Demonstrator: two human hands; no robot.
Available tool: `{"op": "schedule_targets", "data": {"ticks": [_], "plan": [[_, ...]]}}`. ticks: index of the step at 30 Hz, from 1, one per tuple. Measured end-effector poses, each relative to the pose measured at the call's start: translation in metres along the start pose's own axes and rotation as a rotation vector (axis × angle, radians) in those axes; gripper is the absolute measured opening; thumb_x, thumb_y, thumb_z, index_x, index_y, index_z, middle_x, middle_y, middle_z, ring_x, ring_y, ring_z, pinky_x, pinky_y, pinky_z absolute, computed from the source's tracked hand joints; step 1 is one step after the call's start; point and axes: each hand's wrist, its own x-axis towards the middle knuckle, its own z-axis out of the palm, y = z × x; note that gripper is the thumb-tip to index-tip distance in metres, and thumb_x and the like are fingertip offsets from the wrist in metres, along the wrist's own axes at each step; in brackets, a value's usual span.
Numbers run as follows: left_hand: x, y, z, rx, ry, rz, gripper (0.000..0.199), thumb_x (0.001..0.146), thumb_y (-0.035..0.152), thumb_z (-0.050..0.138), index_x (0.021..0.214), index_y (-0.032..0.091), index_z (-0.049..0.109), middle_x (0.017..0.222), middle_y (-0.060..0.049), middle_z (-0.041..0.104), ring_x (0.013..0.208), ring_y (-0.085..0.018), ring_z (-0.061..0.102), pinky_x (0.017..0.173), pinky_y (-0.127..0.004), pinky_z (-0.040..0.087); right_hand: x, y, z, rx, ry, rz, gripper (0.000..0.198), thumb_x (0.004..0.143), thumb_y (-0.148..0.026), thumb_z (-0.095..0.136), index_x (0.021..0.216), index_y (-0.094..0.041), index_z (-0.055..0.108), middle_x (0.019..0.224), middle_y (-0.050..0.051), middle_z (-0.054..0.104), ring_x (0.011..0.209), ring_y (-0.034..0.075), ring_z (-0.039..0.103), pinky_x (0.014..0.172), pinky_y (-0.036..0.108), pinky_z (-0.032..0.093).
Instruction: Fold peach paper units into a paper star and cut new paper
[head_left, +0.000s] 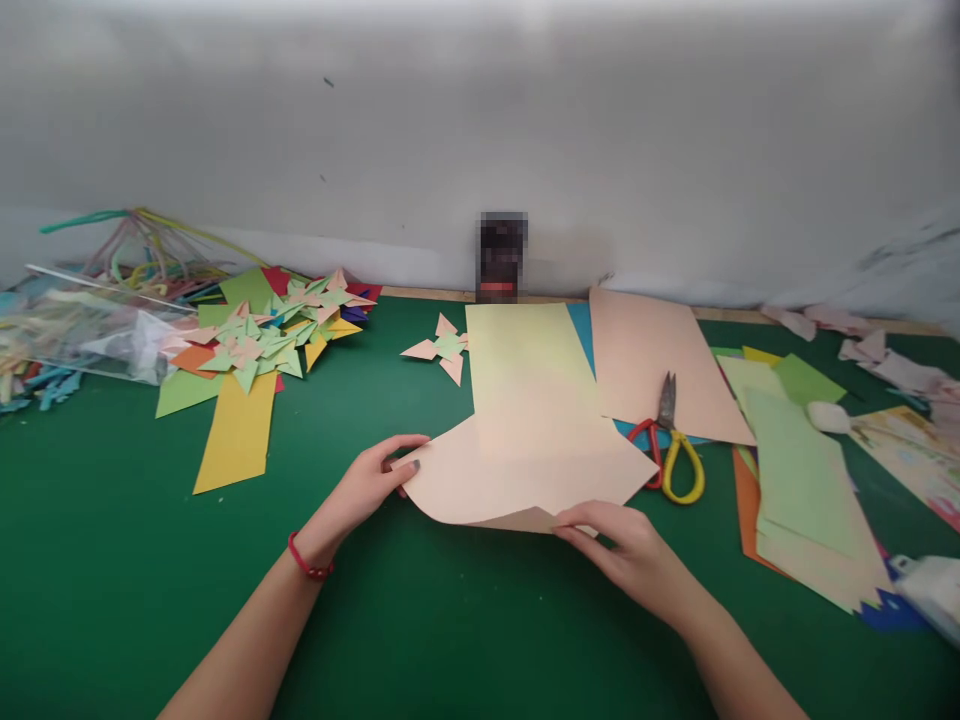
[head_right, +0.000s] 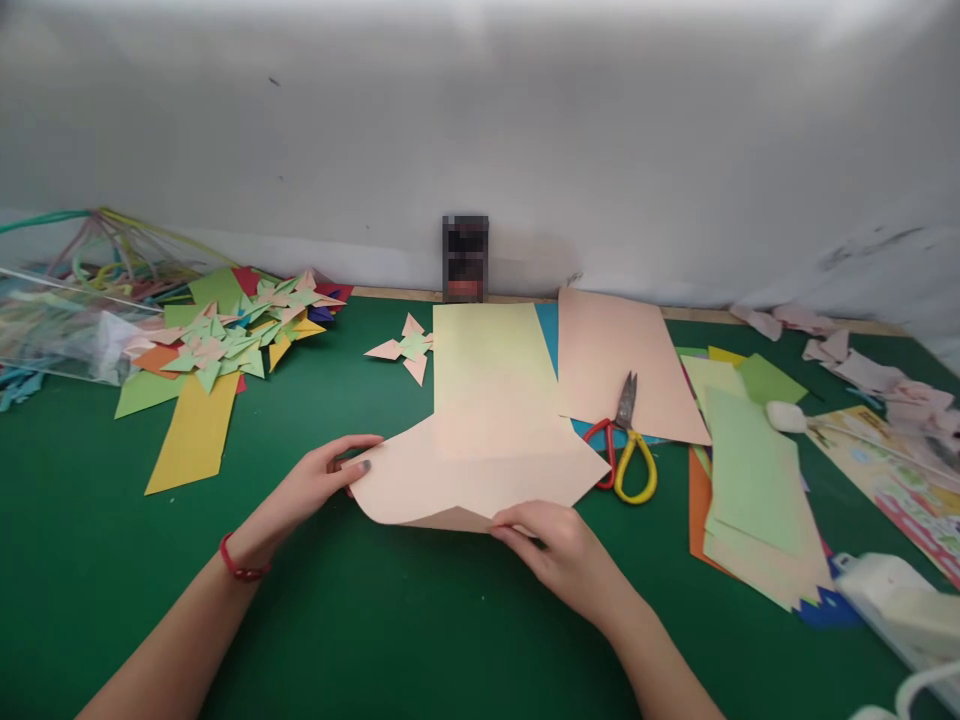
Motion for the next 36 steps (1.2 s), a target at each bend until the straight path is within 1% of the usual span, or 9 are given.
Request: {"op": "schedule_targets", "data": {"ticks": [3,6,7,11,14,19,24,32,36], "plan": [[-0.002,0.001,0.005,0.144,0.176,0.095,0.033,0.087,0.034,0.046,0.110,0.018,0.062,0.112,-0.008,0.063,0.095,-0.022,0.061,0.081,-0.034,0.050,0.005,-0.002,0.006,0.009,-0.005,0.205,0.022,0.092,-0.034,0.043,0.081,-0.023,0.058,0.073,-0.001,0.064,0.065,0.014,0.060,0.059,0.023,0.046],[-0.009,0.003,0.019,0.371,0.411,0.348,0.035,0.092,0.030,0.038,0.124,0.020,0.051,0.127,-0.009,0.053,0.118,-0.023,0.048,0.100,-0.041,0.039,0.016,0.002,0.010,-0.015,0.028,0.285,0.027,0.093,-0.039,0.040,0.077,-0.023,0.054,0.068,-0.001,0.059,0.062,0.014,0.056,0.058,0.025,0.043],[-0.012,0.004,0.025,0.457,0.441,0.450,0.037,0.093,0.028,0.038,0.128,0.019,0.046,0.132,-0.010,0.049,0.124,-0.023,0.043,0.104,-0.043,0.035,0.019,0.004,0.011,-0.016,0.033,0.288,0.027,0.093,-0.040,0.039,0.077,-0.023,0.053,0.069,-0.001,0.060,0.063,0.015,0.057,0.060,0.025,0.043],[-0.020,0.007,0.049,0.762,0.329,0.848,0.049,0.090,0.022,0.044,0.138,0.017,0.033,0.140,-0.015,0.041,0.133,-0.027,0.033,0.108,-0.048,0.027,0.033,0.013,0.012,-0.106,0.092,0.268,0.026,0.093,-0.040,0.039,0.077,-0.022,0.051,0.075,0.002,0.059,0.071,0.017,0.057,0.065,0.028,0.044],[-0.015,0.008,0.062,0.928,0.155,0.981,0.049,0.091,0.027,0.045,0.137,0.015,0.035,0.144,-0.017,0.037,0.136,-0.029,0.027,0.110,-0.051,0.021,0.042,0.019,0.011,-0.220,0.114,0.203,0.026,0.093,-0.037,0.039,0.075,-0.022,0.048,0.077,0.004,0.056,0.075,0.018,0.055,0.069,0.031,0.043],[0.006,0.006,0.075,1.005,0.044,0.924,0.053,0.093,0.039,0.040,0.140,0.018,0.032,0.150,-0.014,0.026,0.139,-0.029,0.019,0.111,-0.050,0.017,0.055,0.030,0.007,-0.282,0.119,0.217,0.025,0.093,-0.035,0.039,0.074,-0.021,0.048,0.074,0.002,0.055,0.071,0.017,0.055,0.066,0.029,0.042],[0.023,-0.001,0.076,1.022,-0.034,0.832,0.059,0.092,0.049,0.034,0.142,0.018,0.028,0.149,-0.014,0.026,0.138,-0.028,0.023,0.111,-0.048,0.018,0.070,0.037,-0.003,-0.300,0.082,0.299,0.025,0.091,-0.038,0.042,0.074,-0.022,0.052,0.071,0.001,0.059,0.064,0.015,0.056,0.058,0.027,0.041],[0.025,-0.008,0.076,1.018,-0.059,0.758,0.061,0.091,0.053,0.033,0.141,0.017,0.031,0.148,-0.015,0.030,0.136,-0.029,0.026,0.109,-0.046,0.022,0.094,0.044,-0.016,-0.353,-0.054,0.329,0.030,0.090,-0.041,0.042,0.067,-0.023,0.048,0.064,-0.001,0.059,0.058,0.015,0.056,0.054,0.026,0.038],[0.025,-0.008,0.076,1.006,-0.052,0.729,0.062,0.090,0.054,0.035,0.141,0.019,0.032,0.148,-0.014,0.029,0.136,-0.029,0.027,0.109,-0.045,0.023,0.094,0.048,-0.013,-0.412,-0.047,0.334,0.032,0.089,-0.044,0.041,0.065,-0.023,0.044,0.058,-0.002,0.055,0.052,0.015,0.053,0.050,0.026,0.034]]}}
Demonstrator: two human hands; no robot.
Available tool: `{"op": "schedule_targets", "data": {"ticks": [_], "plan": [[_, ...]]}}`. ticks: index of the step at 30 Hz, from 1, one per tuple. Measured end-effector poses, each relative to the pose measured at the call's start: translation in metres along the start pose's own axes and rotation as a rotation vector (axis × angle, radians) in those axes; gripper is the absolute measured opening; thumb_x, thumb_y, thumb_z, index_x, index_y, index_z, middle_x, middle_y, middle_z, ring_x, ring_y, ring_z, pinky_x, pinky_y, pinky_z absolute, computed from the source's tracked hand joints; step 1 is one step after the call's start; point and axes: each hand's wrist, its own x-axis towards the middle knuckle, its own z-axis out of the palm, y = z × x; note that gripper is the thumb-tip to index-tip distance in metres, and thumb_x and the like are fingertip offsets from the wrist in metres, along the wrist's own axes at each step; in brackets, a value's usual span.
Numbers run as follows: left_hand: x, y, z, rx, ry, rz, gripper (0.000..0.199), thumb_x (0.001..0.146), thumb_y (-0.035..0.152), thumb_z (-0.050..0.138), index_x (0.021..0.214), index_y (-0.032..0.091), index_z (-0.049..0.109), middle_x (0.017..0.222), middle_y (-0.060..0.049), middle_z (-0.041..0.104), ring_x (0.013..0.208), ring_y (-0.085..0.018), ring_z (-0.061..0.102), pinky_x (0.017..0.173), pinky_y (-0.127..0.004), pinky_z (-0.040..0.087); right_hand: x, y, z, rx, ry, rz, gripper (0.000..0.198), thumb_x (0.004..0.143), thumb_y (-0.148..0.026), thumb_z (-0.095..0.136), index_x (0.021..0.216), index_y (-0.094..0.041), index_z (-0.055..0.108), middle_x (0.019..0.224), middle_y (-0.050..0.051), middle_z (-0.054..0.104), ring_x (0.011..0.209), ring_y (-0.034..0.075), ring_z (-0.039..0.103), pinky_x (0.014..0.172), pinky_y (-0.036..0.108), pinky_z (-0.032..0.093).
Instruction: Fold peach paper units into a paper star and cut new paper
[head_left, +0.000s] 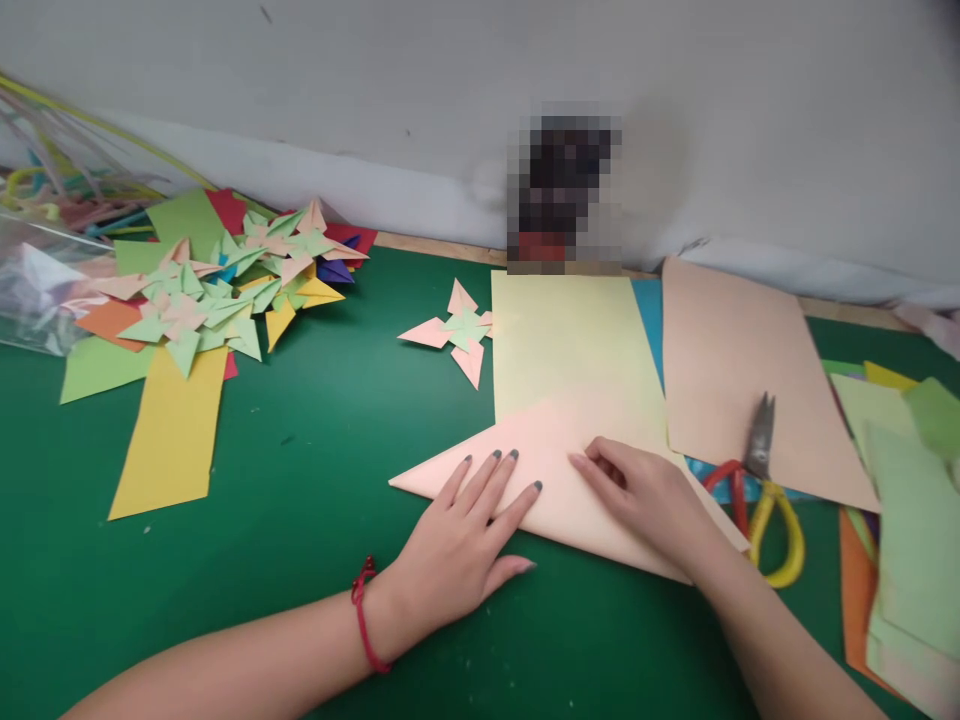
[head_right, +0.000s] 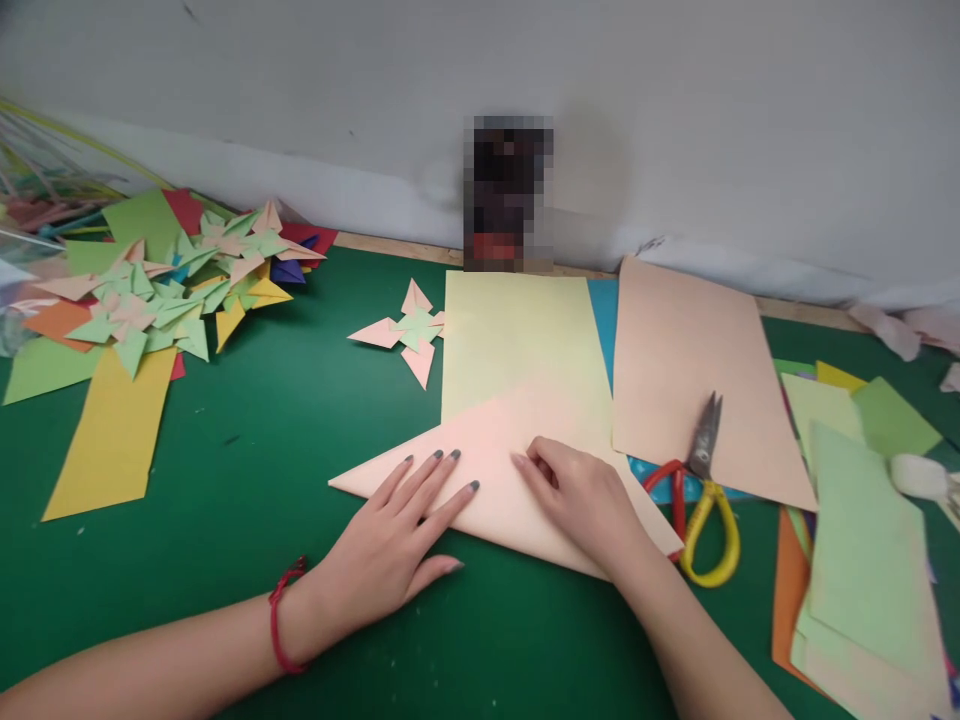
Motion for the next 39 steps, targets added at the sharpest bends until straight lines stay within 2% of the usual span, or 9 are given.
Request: {"op": "schedule_targets", "data": {"ticks": [9,18,29,39], "plan": [[0.0009,-0.0032,0.0026,0.014,0.009,-0.071,0.066,0.088,0.058,0.036,0.142,0.020,0.032,0.149,-0.013,0.029,0.136,-0.030,0.026,0.109,-0.047,0.022,-0.0011,0.0011,0.0062,-0.041,0.030,-0.018,0.031,0.091,-0.040,0.040,0.064,-0.023,0.040,0.056,-0.002,0.052,0.050,0.014,0.052,0.048,0.025,0.034],[0.0022,-0.0029,-0.0010,0.052,-0.037,-0.078,0.065,0.089,0.057,0.037,0.143,0.021,0.031,0.149,-0.012,0.029,0.137,-0.029,0.025,0.110,-0.045,0.019,0.0007,-0.0034,0.0013,-0.014,-0.002,0.006,0.033,0.092,-0.040,0.039,0.064,-0.022,0.043,0.055,-0.003,0.049,0.050,0.012,0.050,0.048,0.023,0.034],[0.0023,-0.0043,0.0007,0.046,-0.040,-0.070,0.065,0.089,0.055,0.038,0.143,0.021,0.030,0.149,-0.012,0.029,0.137,-0.029,0.025,0.111,-0.045,0.016,0.0008,-0.0044,0.0006,-0.065,0.020,-0.018,0.034,0.092,-0.038,0.039,0.064,-0.021,0.043,0.055,-0.004,0.047,0.049,0.010,0.049,0.049,0.021,0.032],[0.0025,-0.0046,0.0006,0.041,-0.046,-0.075,0.064,0.089,0.055,0.038,0.143,0.021,0.028,0.149,-0.011,0.028,0.137,-0.028,0.026,0.111,-0.045,0.018,-0.0002,-0.0041,0.0008,-0.070,0.009,-0.010,0.033,0.092,-0.038,0.039,0.065,-0.021,0.044,0.057,-0.004,0.047,0.051,0.011,0.049,0.050,0.022,0.032]]}}
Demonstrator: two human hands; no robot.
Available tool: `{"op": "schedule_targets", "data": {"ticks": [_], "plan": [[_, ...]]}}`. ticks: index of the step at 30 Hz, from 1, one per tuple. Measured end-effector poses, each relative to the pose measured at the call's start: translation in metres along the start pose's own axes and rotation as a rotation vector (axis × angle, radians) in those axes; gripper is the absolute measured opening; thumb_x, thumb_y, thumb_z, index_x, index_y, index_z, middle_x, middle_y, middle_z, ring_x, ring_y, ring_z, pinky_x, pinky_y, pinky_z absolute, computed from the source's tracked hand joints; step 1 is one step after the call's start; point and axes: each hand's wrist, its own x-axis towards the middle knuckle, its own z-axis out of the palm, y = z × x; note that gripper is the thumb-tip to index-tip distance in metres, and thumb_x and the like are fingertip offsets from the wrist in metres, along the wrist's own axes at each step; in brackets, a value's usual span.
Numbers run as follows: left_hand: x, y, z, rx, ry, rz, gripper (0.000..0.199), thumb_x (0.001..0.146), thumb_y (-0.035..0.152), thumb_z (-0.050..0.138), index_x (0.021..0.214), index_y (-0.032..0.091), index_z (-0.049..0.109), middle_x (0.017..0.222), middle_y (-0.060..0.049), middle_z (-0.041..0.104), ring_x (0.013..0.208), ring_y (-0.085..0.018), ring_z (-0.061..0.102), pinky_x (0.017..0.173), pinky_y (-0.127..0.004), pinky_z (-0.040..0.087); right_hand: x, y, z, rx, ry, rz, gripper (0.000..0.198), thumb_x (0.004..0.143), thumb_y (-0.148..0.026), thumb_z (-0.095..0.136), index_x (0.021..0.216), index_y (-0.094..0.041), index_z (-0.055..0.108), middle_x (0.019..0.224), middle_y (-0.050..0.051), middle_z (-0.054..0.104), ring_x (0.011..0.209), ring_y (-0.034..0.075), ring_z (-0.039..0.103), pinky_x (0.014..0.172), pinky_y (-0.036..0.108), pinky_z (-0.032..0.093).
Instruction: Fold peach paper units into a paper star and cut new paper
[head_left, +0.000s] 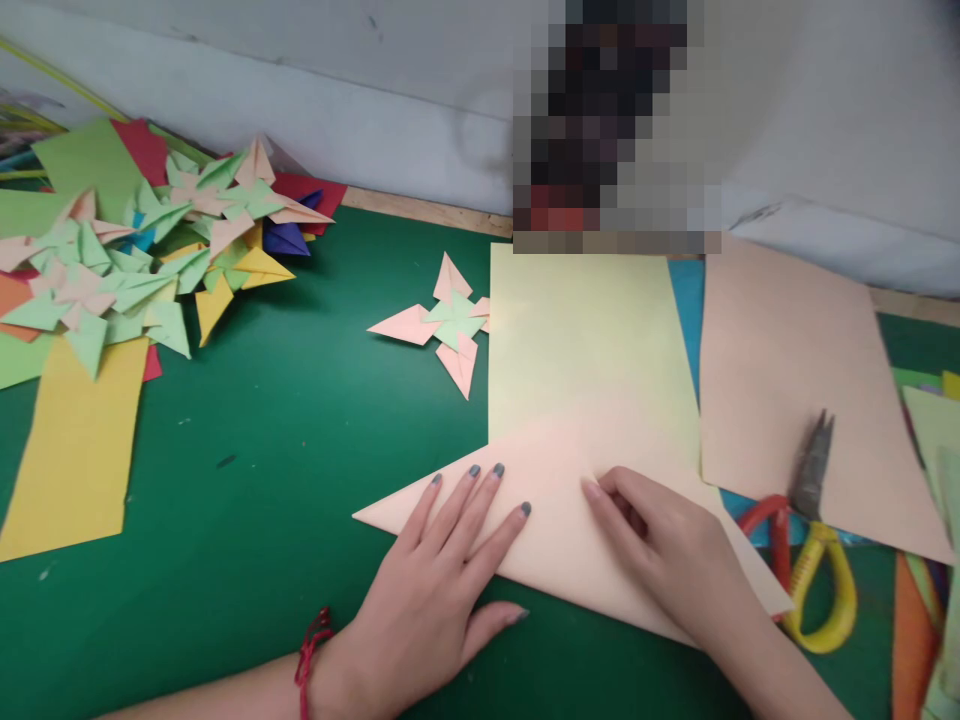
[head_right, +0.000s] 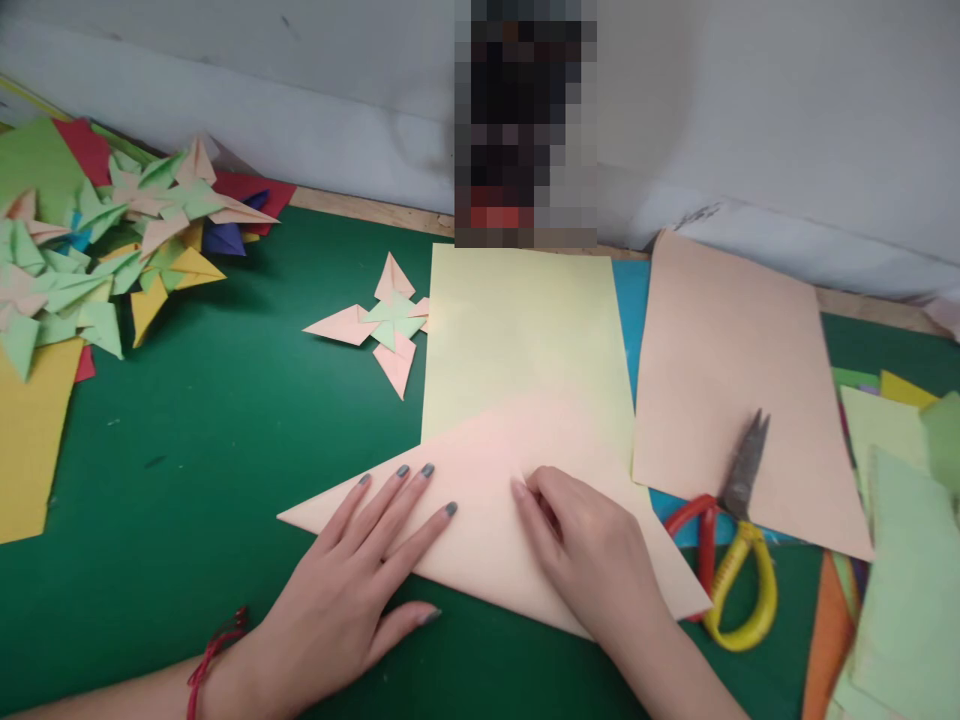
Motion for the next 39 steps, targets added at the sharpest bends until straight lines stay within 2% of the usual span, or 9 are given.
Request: {"op": "schedule_targets", "data": {"ticks": [11,16,19,21,23,25,27,31,39], "plan": [[0.000,0.001,0.001,0.004,0.008,-0.005,0.063,0.089,0.055,0.038,0.142,0.022,0.031,0.149,-0.010,0.030,0.136,-0.029,0.026,0.110,-0.045,0.018,0.000,-0.002,0.002,-0.011,0.011,0.005,0.035,0.092,-0.039,0.038,0.064,-0.021,0.045,0.055,-0.003,0.046,0.049,0.011,0.048,0.049,0.023,0.032],[0.001,0.001,0.001,0.015,-0.009,-0.007,0.063,0.089,0.056,0.036,0.142,0.022,0.033,0.149,-0.010,0.030,0.137,-0.029,0.025,0.111,-0.046,0.016,0.001,-0.001,-0.007,0.091,-0.088,0.096,0.034,0.092,-0.043,0.039,0.067,-0.022,0.050,0.056,-0.003,0.050,0.050,0.011,0.051,0.049,0.022,0.038],[0.001,0.001,0.000,0.012,-0.012,-0.015,0.062,0.089,0.056,0.036,0.142,0.022,0.033,0.149,-0.010,0.030,0.137,-0.028,0.025,0.111,-0.045,0.015,0.001,0.006,-0.013,0.135,-0.137,0.125,0.029,0.090,-0.045,0.042,0.078,-0.023,0.055,0.063,-0.002,0.058,0.055,0.012,0.057,0.049,0.022,0.043],[0.001,0.001,-0.001,0.007,-0.010,-0.015,0.063,0.089,0.056,0.036,0.142,0.022,0.032,0.149,-0.010,0.030,0.137,-0.028,0.025,0.111,-0.045,0.015,0.004,0.011,-0.016,0.086,-0.059,0.075,0.026,0.089,-0.045,0.044,0.088,-0.022,0.057,0.075,0.001,0.064,0.066,0.015,0.062,0.053,0.024,0.048],[0.001,0.001,-0.001,0.001,-0.010,-0.014,0.063,0.089,0.056,0.036,0.142,0.022,0.032,0.149,-0.010,0.030,0.137,-0.028,0.025,0.111,-0.045,0.016,0.011,0.011,-0.016,0.013,0.044,-0.063,0.026,0.089,-0.040,0.046,0.101,-0.020,0.058,0.095,0.007,0.066,0.085,0.020,0.064,0.068,0.029,0.052],[0.001,0.001,-0.001,-0.006,-0.012,-0.015,0.063,0.089,0.056,0.037,0.142,0.021,0.032,0.149,-0.010,0.029,0.137,-0.028,0.025,0.111,-0.044,0.017,0.018,0.008,-0.013,-0.038,0.091,-0.252,0.030,0.090,-0.033,0.046,0.115,-0.019,0.056,0.118,0.012,0.060,0.108,0.024,0.057,0.090,0.037,0.048],[0.001,0.001,-0.001,-0.017,-0.010,-0.016,0.063,0.089,0.055,0.037,0.142,0.021,0.032,0.149,-0.010,0.029,0.137,-0.028,0.025,0.111,-0.044,0.017,0.025,0.004,-0.008,-0.082,0.115,-0.373,0.035,0.091,-0.028,0.046,0.124,-0.019,0.052,0.133,0.013,0.050,0.122,0.027,0.048,0.098,0.042,0.044],[0.001,0.001,-0.001,-0.035,-0.008,-0.017,0.063,0.089,0.055,0.038,0.142,0.021,0.032,0.149,-0.010,0.028,0.137,-0.028,0.024,0.111,-0.045,0.017,0.029,0.001,0.000,-0.155,0.147,-0.419,0.041,0.091,-0.026,0.047,0.132,-0.021,0.046,0.142,0.012,0.041,0.127,0.028,0.044,0.095,0.043,0.046],[0.002,0.001,-0.001,-0.041,-0.027,-0.028,0.061,0.090,0.053,0.037,0.142,0.021,0.030,0.151,-0.010,0.024,0.138,-0.028,0.021,0.112,-0.045,0.015,0.028,0.007,0.004,-0.174,0.156,-0.430,0.042,0.088,-0.023,0.052,0.130,-0.020,0.049,0.143,0.012,0.040,0.127,0.027,0.043,0.097,0.043,0.045]]}}
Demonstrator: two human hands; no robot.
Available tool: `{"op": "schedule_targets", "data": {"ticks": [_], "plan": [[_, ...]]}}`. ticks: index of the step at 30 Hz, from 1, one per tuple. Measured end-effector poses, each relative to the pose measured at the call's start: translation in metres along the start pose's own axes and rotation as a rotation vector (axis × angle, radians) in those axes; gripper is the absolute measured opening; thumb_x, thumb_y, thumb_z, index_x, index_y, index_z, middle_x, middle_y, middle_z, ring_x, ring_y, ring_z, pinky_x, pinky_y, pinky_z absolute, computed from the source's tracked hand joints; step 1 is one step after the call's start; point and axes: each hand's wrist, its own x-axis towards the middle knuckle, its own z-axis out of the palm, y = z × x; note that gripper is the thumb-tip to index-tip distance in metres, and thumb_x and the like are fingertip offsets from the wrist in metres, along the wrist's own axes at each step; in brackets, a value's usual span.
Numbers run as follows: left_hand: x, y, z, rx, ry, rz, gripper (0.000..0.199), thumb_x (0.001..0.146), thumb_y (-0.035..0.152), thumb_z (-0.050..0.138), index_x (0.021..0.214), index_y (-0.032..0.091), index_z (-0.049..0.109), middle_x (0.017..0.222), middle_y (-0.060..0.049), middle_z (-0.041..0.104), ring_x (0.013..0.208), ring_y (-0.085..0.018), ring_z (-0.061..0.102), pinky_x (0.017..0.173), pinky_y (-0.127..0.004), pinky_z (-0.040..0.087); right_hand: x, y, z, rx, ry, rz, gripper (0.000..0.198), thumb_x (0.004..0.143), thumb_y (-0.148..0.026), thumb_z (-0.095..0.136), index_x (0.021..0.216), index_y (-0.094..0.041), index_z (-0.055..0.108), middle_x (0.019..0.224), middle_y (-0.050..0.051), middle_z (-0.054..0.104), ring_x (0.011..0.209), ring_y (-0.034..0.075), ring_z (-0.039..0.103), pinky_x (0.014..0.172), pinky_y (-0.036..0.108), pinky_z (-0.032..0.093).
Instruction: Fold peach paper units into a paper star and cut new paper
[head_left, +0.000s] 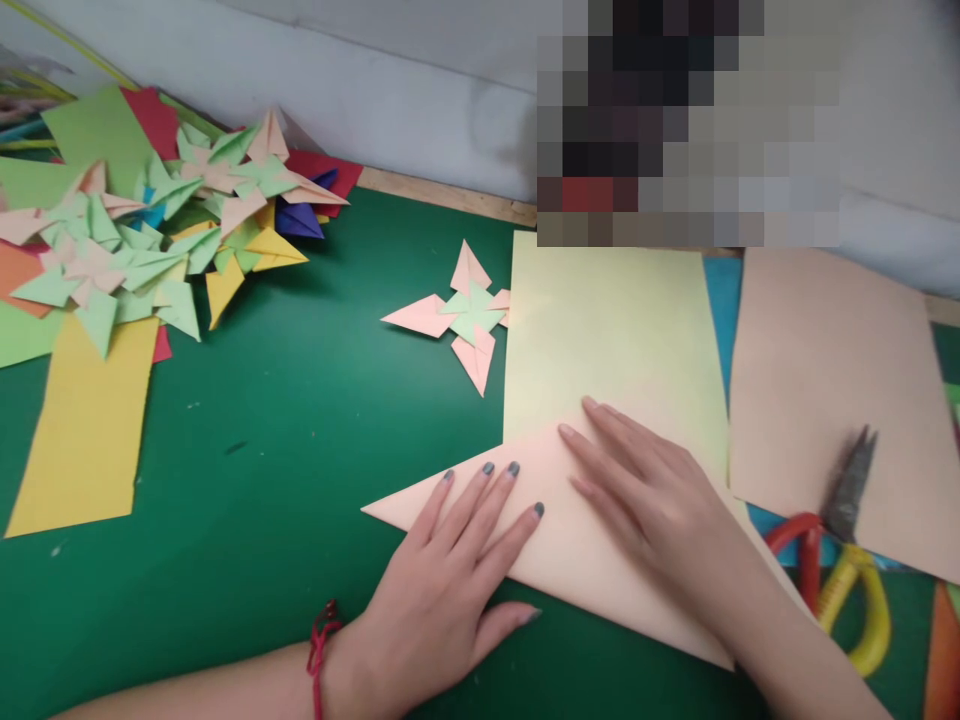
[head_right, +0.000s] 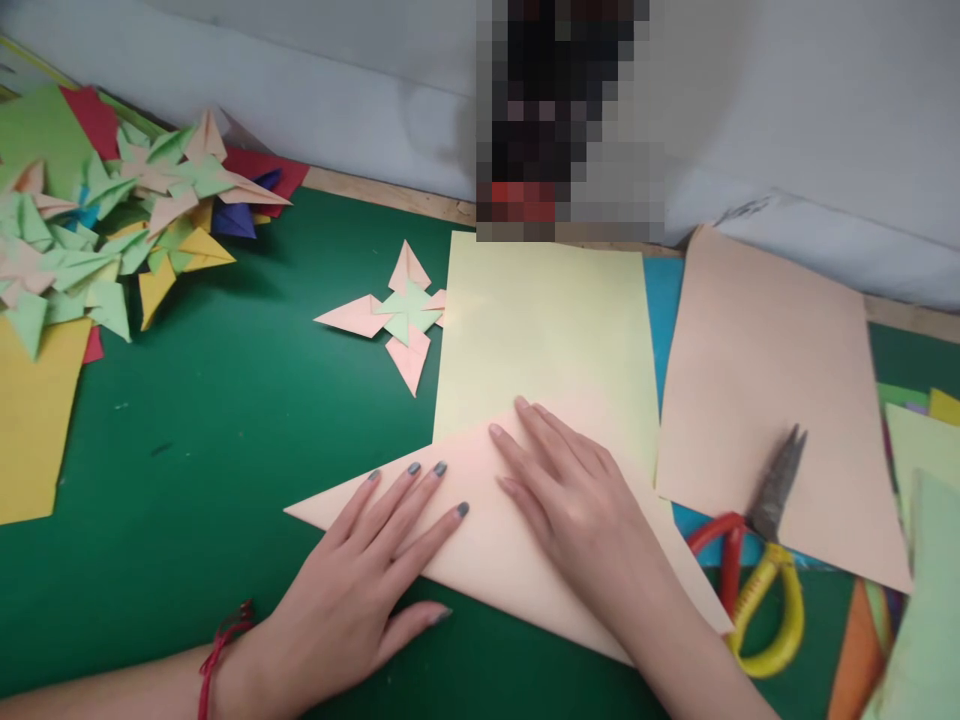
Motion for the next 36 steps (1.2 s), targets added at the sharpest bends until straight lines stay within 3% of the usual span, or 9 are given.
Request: {"op": "schedule_targets", "data": {"ticks": [36], "plan": [[0.0010,-0.0010,0.0012,-0.004,0.017,0.009,0.060,0.090,0.051,0.039,0.142,0.021,0.032,0.150,-0.009,0.028,0.137,-0.028,0.025,0.112,-0.044,0.016,0.0001,0.0026,0.0013,0.022,0.044,-0.001,0.036,0.087,-0.020,0.053,0.123,-0.022,0.057,0.140,0.011,0.044,0.123,0.028,0.049,0.092,0.042,0.050]]}}
